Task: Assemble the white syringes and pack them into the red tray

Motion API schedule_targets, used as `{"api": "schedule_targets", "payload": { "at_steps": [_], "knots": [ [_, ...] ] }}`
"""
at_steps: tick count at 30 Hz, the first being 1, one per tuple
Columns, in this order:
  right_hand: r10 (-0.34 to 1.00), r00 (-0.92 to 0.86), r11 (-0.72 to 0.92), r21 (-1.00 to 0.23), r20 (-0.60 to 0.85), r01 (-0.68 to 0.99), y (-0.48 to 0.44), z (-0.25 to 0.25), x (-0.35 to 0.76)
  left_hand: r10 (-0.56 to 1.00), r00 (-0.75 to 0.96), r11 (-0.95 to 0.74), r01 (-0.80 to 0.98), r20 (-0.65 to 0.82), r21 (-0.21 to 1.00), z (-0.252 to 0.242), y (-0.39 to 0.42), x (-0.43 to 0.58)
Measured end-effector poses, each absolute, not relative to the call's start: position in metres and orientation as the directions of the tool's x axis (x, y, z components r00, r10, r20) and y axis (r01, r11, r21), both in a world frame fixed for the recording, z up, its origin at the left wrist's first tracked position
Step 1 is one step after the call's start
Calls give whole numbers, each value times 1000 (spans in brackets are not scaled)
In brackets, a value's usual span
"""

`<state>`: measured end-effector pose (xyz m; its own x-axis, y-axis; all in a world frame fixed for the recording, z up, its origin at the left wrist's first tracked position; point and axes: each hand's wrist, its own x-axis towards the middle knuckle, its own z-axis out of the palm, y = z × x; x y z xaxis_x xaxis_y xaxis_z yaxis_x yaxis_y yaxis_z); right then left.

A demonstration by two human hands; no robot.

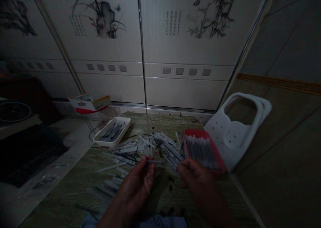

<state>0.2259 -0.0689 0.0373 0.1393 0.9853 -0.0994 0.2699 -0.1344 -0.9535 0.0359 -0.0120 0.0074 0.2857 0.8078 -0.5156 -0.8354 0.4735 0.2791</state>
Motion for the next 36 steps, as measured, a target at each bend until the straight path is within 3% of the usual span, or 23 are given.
{"api": "schedule_targets", "payload": {
  "at_steps": [13,18,23,28,36],
  "knots": [
    [978,163,-172,-941,-128,291,-67,36,219,810,309,490,-823,-499,286,8,-15,37],
    [983,159,-151,-908,-95,391,-65,31,223,799,317,517,-796,-511,315,9,-14,36],
    [997,71,-61,-812,-24,581,-58,7,229,826,228,447,-823,-516,351,7,-11,33],
    [999,12,-28,-616,-30,787,-53,-13,227,841,216,433,-818,-497,378,2,-8,30],
    [998,-38,12,-520,-41,854,-51,-23,217,828,212,442,-816,-519,372,5,-9,32]
  ]
}}
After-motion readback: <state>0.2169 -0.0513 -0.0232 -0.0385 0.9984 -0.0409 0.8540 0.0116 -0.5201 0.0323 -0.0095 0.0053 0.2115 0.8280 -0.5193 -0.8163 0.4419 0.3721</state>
